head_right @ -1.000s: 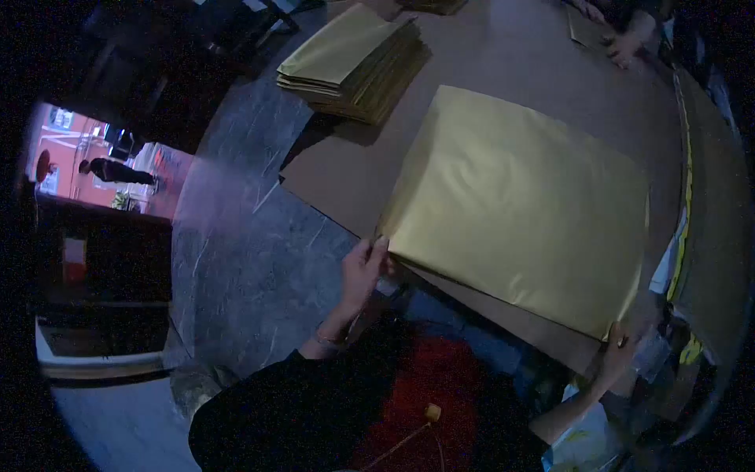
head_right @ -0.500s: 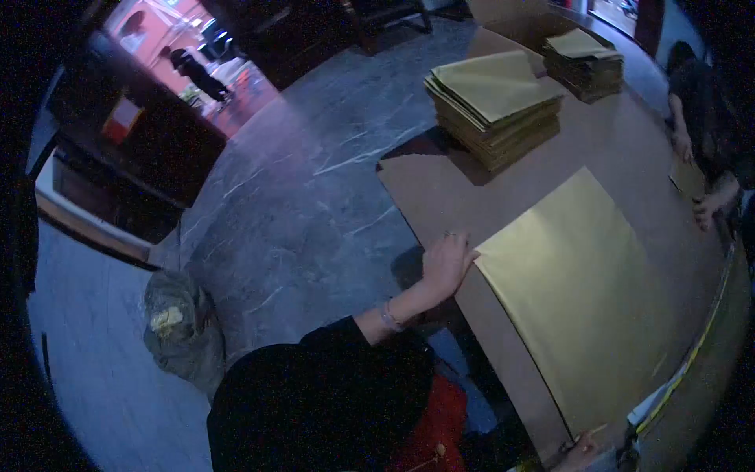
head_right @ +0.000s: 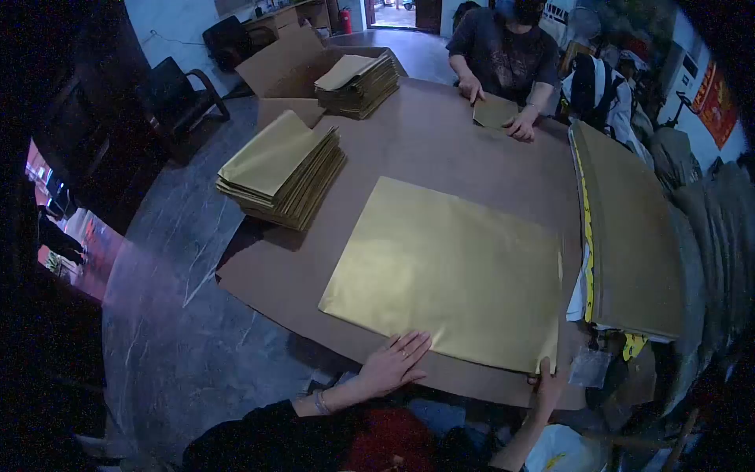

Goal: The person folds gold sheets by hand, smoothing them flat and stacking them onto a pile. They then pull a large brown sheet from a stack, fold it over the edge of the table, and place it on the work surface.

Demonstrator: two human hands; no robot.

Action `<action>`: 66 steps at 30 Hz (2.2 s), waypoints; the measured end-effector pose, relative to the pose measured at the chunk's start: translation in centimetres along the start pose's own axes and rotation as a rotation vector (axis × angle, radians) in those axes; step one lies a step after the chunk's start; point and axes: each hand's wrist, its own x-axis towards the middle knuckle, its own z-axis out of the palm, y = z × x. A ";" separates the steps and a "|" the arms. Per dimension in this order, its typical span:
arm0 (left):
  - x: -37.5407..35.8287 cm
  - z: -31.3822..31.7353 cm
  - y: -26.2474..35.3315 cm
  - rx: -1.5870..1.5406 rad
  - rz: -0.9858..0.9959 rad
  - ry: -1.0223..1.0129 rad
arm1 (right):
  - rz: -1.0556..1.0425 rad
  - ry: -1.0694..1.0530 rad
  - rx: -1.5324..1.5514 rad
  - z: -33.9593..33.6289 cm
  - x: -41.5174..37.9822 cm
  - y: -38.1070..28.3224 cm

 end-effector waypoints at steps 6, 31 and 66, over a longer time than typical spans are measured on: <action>0.2 0.0 0.1 -0.008 0.050 0.057 | -0.110 -0.204 0.803 2.0 0.0 3.0; 0.4 3.0 2.2 -0.209 -0.028 -0.012 | -1.138 -0.567 -0.532 31.6 -11.8 -13.3; 0.2 3.8 2.2 -0.167 -0.035 -0.201 | -1.385 -0.724 -0.924 33.9 -12.6 -6.9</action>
